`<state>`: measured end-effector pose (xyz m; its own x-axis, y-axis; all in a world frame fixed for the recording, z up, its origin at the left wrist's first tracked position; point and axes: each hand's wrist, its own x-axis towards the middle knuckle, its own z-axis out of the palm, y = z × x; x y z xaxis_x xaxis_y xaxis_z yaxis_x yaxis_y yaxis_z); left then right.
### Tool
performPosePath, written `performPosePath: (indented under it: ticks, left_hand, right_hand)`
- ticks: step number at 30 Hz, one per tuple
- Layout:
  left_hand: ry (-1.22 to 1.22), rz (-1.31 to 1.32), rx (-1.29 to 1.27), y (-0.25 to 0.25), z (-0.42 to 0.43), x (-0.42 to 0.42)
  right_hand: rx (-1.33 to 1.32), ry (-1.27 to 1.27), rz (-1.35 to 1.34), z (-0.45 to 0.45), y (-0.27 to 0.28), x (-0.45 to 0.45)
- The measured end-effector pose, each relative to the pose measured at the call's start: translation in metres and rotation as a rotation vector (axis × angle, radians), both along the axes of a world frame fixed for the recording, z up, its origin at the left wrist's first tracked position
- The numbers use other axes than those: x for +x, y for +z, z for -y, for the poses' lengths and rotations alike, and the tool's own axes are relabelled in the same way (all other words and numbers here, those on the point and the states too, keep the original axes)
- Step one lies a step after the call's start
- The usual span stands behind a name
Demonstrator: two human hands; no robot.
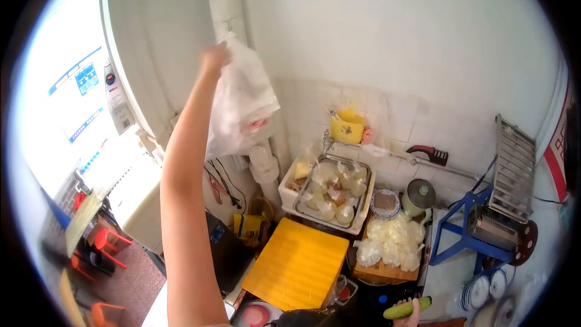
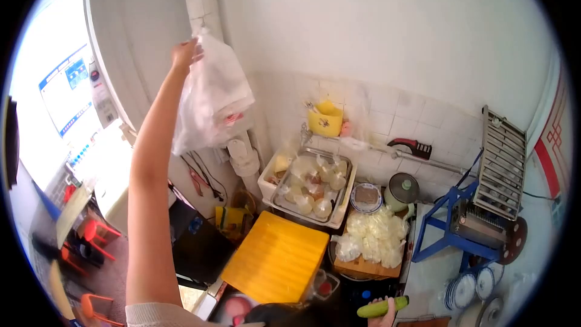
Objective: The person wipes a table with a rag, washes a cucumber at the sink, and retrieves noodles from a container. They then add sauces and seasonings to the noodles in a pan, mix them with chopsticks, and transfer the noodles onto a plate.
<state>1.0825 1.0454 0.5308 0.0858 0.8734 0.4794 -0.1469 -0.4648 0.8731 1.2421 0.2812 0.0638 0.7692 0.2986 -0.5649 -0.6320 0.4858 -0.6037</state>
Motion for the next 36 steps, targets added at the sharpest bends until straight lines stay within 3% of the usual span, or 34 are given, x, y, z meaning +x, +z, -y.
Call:
performPosePath:
  ticks: [1, 3, 7, 9, 12, 17, 19, 22, 23, 25, 27, 29, 31, 33, 35, 36]
  left_hand:
    - [0.0, 0.001, -0.001, 0.01, -0.016, 0.005]
    - [0.163, -0.467, 0.135, 0.031, -0.052, 0.013]
    - [0.258, -0.469, 0.437, 0.052, -0.105, 0.032]
    - [0.533, -0.474, 0.616, 0.063, -0.074, 0.027]
    - [0.573, -0.401, 0.709, 0.072, -0.064, 0.026]
    - [0.54, -0.715, 0.726, 0.063, -0.041, 0.034]
    - [0.707, -0.879, 0.751, 0.057, -0.036, 0.034]
    - [0.692, -0.892, 0.779, 0.036, -0.066, 0.035]
    - [0.665, -0.902, 0.771, 0.031, -0.075, 0.034]
    - [0.709, -0.962, 0.728, 0.019, -0.086, 0.03]
    - [0.627, -1.066, 0.795, -0.007, -0.068, 0.022]
    - [0.508, -0.803, 0.855, -0.045, -0.031, 0.01]
    - [0.608, -0.56, 1.217, -0.093, 0.024, 0.006]
    - [0.794, -0.439, 1.115, -0.153, 0.085, 0.012]
    - [0.666, -0.225, 1.006, -0.261, 0.081, 0.025]
    - [0.577, -0.363, 1.038, -0.285, 0.123, 0.035]
  right_hand:
    - [0.031, -0.016, -0.031, 0.009, -0.022, 0.006]
    - [-0.022, -0.044, -0.043, 0.012, -0.033, 0.008]
    - [-0.085, -0.077, -0.073, 0.013, -0.023, -0.002]
    - [-0.056, -0.113, -0.13, 0.021, -0.034, -0.001]
    - [-0.075, -0.117, -0.109, 0.02, -0.023, -0.009]
    - [-0.084, -0.027, -0.045, 0.018, -0.008, -0.02]
    - [-0.072, -0.087, -0.05, 0.011, -0.01, -0.018]
    - [-0.098, -0.064, -0.056, 0.011, -0.001, -0.017]
    - [-0.101, -0.207, -0.102, -0.005, 0.02, -0.029]
    - [0.033, -0.178, -0.032, 0.006, 0.002, -0.025]
    - [0.045, -0.212, -0.067, -0.001, 0.02, -0.029]
    - [0.01, -0.236, -0.101, 0.0, 0.021, -0.032]
    - [-0.022, -0.26, -0.13, 0.003, 0.015, -0.033]
    - [-0.037, -0.244, -0.133, 0.009, 0.009, -0.034]
    - [-0.047, -0.226, -0.128, 0.007, 0.008, -0.034]
    - [-0.064, -0.232, -0.142, 0.006, 0.012, -0.037]
